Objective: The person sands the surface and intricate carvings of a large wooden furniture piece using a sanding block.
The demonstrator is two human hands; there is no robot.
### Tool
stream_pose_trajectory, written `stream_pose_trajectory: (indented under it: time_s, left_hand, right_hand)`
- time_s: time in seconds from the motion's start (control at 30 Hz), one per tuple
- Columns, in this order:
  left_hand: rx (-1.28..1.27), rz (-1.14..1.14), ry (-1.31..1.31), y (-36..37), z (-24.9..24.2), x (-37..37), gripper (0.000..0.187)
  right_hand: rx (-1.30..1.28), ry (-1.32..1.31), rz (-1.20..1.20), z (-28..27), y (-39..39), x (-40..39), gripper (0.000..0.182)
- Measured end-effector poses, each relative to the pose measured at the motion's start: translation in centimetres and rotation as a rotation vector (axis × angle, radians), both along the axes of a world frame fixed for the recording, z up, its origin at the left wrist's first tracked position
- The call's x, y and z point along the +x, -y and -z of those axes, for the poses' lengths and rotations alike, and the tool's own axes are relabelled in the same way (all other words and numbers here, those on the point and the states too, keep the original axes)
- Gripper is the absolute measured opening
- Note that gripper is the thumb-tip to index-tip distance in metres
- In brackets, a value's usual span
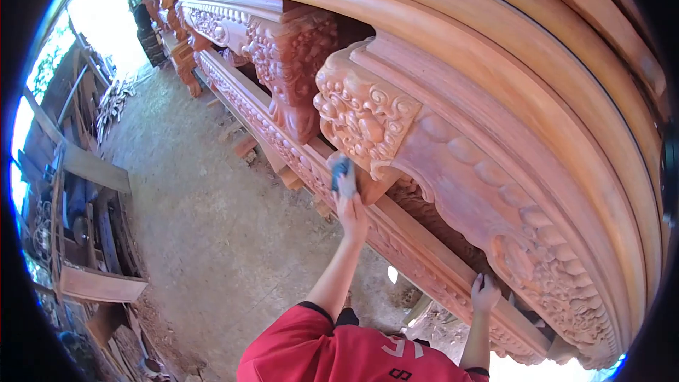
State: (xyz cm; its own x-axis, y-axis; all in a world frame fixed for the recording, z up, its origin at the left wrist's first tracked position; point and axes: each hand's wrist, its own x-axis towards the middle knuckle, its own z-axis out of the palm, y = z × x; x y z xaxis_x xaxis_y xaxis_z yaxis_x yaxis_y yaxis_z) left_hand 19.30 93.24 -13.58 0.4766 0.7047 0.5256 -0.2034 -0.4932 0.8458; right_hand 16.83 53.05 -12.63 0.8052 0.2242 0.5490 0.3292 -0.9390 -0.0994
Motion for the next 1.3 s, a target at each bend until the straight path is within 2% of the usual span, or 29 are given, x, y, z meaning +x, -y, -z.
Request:
stream_pose_trajectory:
  time_s: [0.07,0.1,0.17,0.3,0.33,0.37,0.4,0.47,0.5,0.53,0.6,0.63,0.7,0.73,0.8,0.83,0.9,1.03,1.1,1.17,1.2,1.23,1.3]
  left_hand:
    - [0.034,-0.012,-0.204,-2.5,0.0,1.7,0.039]
    - [0.03,-0.003,-0.207,-2.1,-1.0,2.0,0.039]
    - [0.102,-0.012,-0.068,-1.8,-3.4,1.7,0.038]
    - [0.026,0.09,0.018,1.5,0.3,-0.4,0.037]
    - [-0.153,0.086,0.045,2.4,1.5,-0.6,0.021]
    - [-0.335,0.083,0.072,2.9,2.2,-0.6,0.016]
    - [-0.335,0.087,0.073,2.5,2.0,-0.5,0.016]
    - [-0.105,-0.068,-0.013,1.1,0.8,0.1,0.02]
    - [-0.06,-0.097,0.04,0.6,-0.9,0.5,0.025]
    - [-0.065,-0.099,0.047,0.3,-0.6,0.7,0.025]
    - [0.162,-0.142,0.011,-0.3,0.4,1.1,0.025]
    - [0.161,-0.143,0.011,0.0,1.0,0.8,0.025]
    - [0.005,0.025,0.091,1.5,2.2,-0.7,0.025]
    - [0.004,0.021,0.09,2.1,2.2,-2.1,0.025]
    - [-0.349,0.216,-0.25,2.9,1.9,-4.9,0.014]
    - [-0.346,0.216,-0.248,2.6,1.9,-5.5,0.014]
    - [-0.19,0.128,-0.059,1.5,1.8,-6.0,0.017]
    - [-0.12,-0.162,0.194,-3.5,-7.5,-3.6,0.022]
    - [0.133,-0.124,0.281,-6.0,-13.1,-1.8,0.021]
    - [0.314,-0.043,0.241,-7.0,-18.3,0.0,0.016]
    - [0.255,0.057,0.077,-7.4,-19.1,0.8,0.015]
    - [0.35,0.024,0.186,-7.0,-20.3,1.9,0.028]
    - [0.657,0.039,0.301,-5.7,-22.2,1.8,0.042]
  right_hand:
    - [-0.004,0.042,-0.017,-0.2,0.1,0.1,0.027]
    - [-0.031,0.057,-0.007,0.0,0.2,0.1,0.027]
    - [-0.026,0.05,-0.007,-0.3,0.3,0.3,0.027]
    - [-0.028,0.023,-0.012,-0.1,0.2,0.1,0.027]
    - [-0.023,0.024,-0.012,-0.2,0.0,0.1,0.027]
    - [-0.008,0.01,-0.022,-0.7,-0.2,0.1,0.027]
    - [0.005,-0.005,-0.03,-0.9,-0.4,-0.1,0.027]
    - [0.002,-0.002,-0.023,-0.7,-0.2,-0.1,0.027]
    - [0.001,-0.002,-0.02,-0.6,-0.1,0.0,0.027]
    - [-0.004,0.005,-0.022,-0.4,0.1,0.1,0.027]
    - [-0.004,-0.021,-0.002,-0.2,0.1,0.1,0.027]
    - [-0.005,-0.021,-0.002,-0.3,0.1,0.0,0.027]
    - [0.007,-0.036,0.002,-0.6,-0.2,-0.1,0.027]
    - [0.006,-0.037,-0.002,-0.8,-0.2,-0.1,0.027]
    - [0.039,-0.069,0.009,-1.1,-0.5,-0.2,0.027]
    - [0.042,-0.068,0.009,-1.0,-0.6,-0.3,0.027]
    - [0.037,-0.076,0.009,-0.9,-0.4,-0.2,0.027]
    - [0.036,-0.068,0.024,-1.1,-0.6,-0.3,0.026]
    - [0.105,-0.099,0.018,-1.8,-1.1,-0.4,0.025]
    - [0.095,-0.125,0.03,-1.9,-1.1,-0.4,0.025]
    - [0.087,-0.152,0.046,-1.9,-1.0,-0.4,0.025]
    - [0.085,-0.146,0.044,-2.0,-1.0,-0.4,0.025]
    - [0.112,-0.17,0.056,-2.1,-1.1,-0.5,0.026]
